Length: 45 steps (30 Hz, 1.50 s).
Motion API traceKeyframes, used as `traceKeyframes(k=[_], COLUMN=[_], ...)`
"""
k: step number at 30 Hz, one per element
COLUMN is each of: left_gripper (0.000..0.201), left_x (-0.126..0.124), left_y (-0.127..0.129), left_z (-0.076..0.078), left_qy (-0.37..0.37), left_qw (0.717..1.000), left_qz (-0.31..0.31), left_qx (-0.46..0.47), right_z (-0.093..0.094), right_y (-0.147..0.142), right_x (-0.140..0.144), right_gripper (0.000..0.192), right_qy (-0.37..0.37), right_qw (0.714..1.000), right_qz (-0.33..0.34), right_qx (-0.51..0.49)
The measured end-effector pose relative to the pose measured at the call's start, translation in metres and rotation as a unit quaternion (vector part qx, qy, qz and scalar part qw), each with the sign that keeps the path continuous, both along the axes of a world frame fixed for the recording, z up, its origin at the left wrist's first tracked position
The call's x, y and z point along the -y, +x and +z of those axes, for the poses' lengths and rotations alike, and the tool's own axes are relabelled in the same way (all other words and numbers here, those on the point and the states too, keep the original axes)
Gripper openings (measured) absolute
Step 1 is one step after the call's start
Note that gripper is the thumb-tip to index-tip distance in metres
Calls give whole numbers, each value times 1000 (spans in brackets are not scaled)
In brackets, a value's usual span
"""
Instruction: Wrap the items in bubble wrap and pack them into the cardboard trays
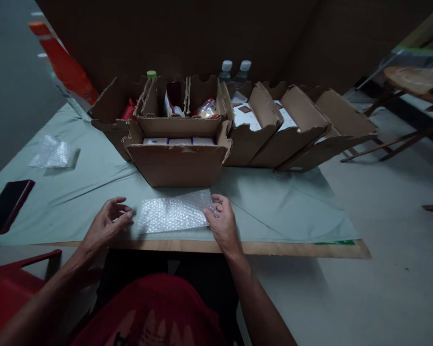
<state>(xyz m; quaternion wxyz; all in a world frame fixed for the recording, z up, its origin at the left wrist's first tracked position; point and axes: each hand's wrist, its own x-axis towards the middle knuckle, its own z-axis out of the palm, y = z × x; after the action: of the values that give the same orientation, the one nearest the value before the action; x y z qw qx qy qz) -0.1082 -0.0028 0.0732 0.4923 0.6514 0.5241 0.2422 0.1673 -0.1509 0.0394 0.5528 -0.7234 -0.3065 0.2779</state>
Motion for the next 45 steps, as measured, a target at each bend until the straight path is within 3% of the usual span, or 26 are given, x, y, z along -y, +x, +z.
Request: traceKeyframes(k=[2, 4, 7, 10, 12, 14, 17, 20, 22, 23, 25, 28, 30, 32, 34, 37, 39, 41, 45], left_gripper=[52, 47, 56, 46, 30, 25, 33, 33, 27, 24, 28, 39, 36, 28, 30, 31, 32, 31, 25], left_x=[15, 39, 75, 89, 85, 76, 64, 57, 51, 46, 31, -3, -29, -54, -77, -108, -125, -137, -153], left_y=[-9, -11, 6, 39, 58, 67, 64, 46, 33, 28, 22, 26, 38, 55, 73, 92, 99, 105, 118], left_z=[8, 13, 14, 8, 4, 0, -4, -2, 5, 11, 27, 66, 97, 125, 145, 157, 160, 161, 161], left_qy=[-70, -221, -479, -573, -575, -552, -442, -215, 13, 135, 323, 460, 559, 579, 543, 379, 255, 173, 94], left_qw=[997, 971, 852, 760, 738, 751, 833, 953, 994, 989, 946, 886, 826, 815, 831, 884, 897, 884, 838], left_qz=[-17, -70, -99, 3, 92, 156, 165, 79, 24, 10, 16, 62, 51, -37, -111, -229, -308, -378, -475], left_qx=[20, 63, 185, 306, 341, 327, 289, 196, 104, 65, 20, 20, 46, 11, -51, -148, -190, -213, -251], right_z=[1, 4, 14, 27, 34, 37, 31, 21, 25, 31, 54, 107, 143, 171, 188, 197, 200, 204, 208], right_y=[0, -2, -9, -14, -15, -12, -6, -2, -3, -3, -2, 10, 26, 47, 70, 94, 98, 94, 82], right_x=[2, 4, 7, 13, 21, 30, 41, 44, 41, 39, 30, 4, -23, -52, -79, -105, -114, -122, -143], right_gripper=[61, 70, 74, 77, 78, 79, 77, 65, 53, 49, 46, 54, 51, 37, 21, 2, 5, 8, 11], right_qy=[-2, 4, 31, 40, 30, 17, -3, 2, 31, 53, 107, 226, 287, 278, 218, 24, -125, -238, -349], right_qw=[999, 995, 983, 968, 963, 962, 970, 990, 998, 996, 977, 921, 885, 875, 880, 881, 848, 796, 703], right_qz=[-23, -40, -48, -47, -42, -42, -49, -49, -48, -49, -58, -75, -74, -53, 6, 157, 227, 247, 283], right_qx=[-46, -94, -173, -243, -266, -268, -236, -129, -12, 52, 175, 309, 359, 393, 422, 445, 462, 498, 552])
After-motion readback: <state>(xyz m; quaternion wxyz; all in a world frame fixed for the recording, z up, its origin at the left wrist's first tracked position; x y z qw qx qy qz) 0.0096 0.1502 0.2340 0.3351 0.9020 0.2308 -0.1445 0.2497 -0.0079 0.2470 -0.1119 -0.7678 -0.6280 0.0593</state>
